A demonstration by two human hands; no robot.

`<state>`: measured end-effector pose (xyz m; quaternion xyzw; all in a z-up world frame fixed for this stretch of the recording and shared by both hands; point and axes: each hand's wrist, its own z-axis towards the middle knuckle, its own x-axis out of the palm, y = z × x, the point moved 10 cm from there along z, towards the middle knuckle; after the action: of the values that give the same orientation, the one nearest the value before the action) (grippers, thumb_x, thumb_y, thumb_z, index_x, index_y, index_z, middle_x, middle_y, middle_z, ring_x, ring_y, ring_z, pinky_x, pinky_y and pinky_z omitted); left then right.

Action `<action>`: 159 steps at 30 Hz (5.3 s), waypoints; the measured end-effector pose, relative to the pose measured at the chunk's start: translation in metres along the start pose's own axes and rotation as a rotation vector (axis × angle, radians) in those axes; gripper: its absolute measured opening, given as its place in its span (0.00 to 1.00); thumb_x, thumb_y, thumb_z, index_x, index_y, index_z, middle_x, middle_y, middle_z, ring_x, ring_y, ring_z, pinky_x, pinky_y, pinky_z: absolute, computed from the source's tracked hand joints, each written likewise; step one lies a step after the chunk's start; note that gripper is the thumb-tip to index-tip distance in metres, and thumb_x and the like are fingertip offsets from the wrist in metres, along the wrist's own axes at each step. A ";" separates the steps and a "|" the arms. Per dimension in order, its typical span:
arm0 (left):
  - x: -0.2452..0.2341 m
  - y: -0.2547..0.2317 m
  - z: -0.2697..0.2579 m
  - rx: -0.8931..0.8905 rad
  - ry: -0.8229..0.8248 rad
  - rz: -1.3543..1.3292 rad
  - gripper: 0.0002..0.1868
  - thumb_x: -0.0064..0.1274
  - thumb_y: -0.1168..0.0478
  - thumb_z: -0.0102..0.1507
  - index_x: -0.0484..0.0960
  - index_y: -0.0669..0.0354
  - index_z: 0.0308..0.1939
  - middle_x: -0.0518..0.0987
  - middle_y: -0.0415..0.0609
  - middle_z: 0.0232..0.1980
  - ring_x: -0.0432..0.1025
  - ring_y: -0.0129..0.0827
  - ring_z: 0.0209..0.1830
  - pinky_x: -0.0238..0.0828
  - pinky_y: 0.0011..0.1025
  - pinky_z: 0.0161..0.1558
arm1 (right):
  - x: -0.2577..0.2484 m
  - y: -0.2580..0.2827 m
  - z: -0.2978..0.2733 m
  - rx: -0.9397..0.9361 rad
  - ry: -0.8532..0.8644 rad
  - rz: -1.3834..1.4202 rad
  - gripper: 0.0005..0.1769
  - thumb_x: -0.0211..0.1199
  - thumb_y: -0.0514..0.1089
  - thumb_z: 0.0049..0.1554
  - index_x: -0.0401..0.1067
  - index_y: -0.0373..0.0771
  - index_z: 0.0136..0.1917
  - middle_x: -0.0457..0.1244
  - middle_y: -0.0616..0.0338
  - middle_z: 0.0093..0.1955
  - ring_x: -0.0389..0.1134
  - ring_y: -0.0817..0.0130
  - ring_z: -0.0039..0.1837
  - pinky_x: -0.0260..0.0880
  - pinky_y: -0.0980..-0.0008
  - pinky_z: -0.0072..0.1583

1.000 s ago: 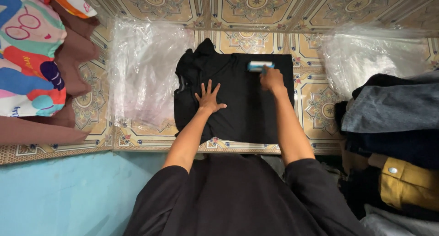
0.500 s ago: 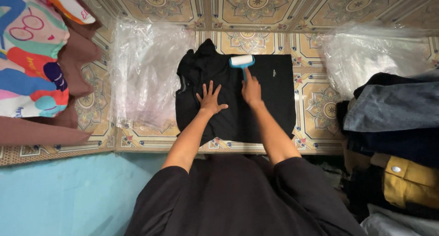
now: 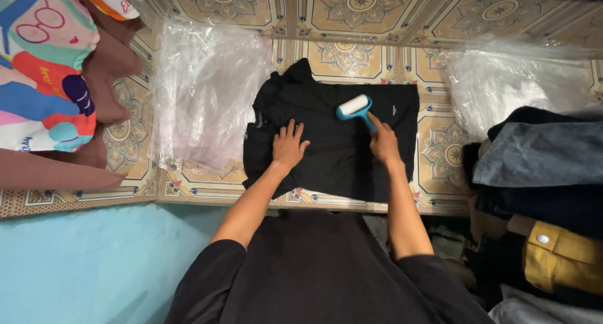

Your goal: The person uses a lint roller to clean a black t-shirt laid on a patterned table, then folds the t-shirt and places it into a clear plastic bag. The person moves the packaged t-shirt to a nearby pile of clothes.

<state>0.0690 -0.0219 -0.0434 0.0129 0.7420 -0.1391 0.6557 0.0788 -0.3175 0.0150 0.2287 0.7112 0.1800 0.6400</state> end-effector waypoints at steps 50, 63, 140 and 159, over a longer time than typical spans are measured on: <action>-0.034 0.045 0.000 0.050 -0.180 -0.138 0.13 0.54 0.53 0.61 0.86 0.53 0.45 0.76 0.50 0.47 0.70 0.44 0.50 0.64 0.41 0.51 | 0.046 -0.026 0.099 0.075 0.231 -0.431 0.33 0.61 0.42 0.52 0.70 0.67 0.70 0.70 0.49 0.58 0.73 0.45 0.60 0.75 0.45 0.58; 0.008 0.032 0.015 0.093 -0.049 -0.103 0.32 0.54 0.46 0.63 0.70 0.41 0.72 0.67 0.48 0.66 0.64 0.46 0.64 0.69 0.47 0.58 | 0.071 -0.035 0.023 0.021 0.059 0.126 0.27 0.54 0.30 0.57 0.62 0.35 0.70 0.63 0.31 0.63 0.64 0.31 0.67 0.66 0.39 0.67; 0.009 0.107 0.018 -0.378 -0.190 -0.501 0.12 0.49 0.59 0.68 0.78 0.45 0.56 0.80 0.48 0.50 0.77 0.46 0.56 0.72 0.48 0.56 | 0.071 0.130 0.034 -0.176 0.210 -0.326 0.28 0.64 0.39 0.54 0.70 0.46 0.68 0.67 0.38 0.52 0.73 0.35 0.54 0.78 0.44 0.53; -0.075 0.050 0.008 -0.075 -0.440 -0.624 0.12 0.49 0.69 0.61 0.79 0.49 0.45 0.80 0.49 0.44 0.77 0.51 0.48 0.72 0.47 0.54 | 0.074 0.061 0.063 -0.019 -0.019 0.318 0.31 0.63 0.37 0.51 0.72 0.41 0.70 0.65 0.38 0.66 0.63 0.38 0.71 0.63 0.45 0.71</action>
<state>0.0977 0.0369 0.0194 -0.2678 0.5564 -0.3042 0.7254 0.1417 -0.2280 -0.0207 0.3340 0.6581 0.2836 0.6123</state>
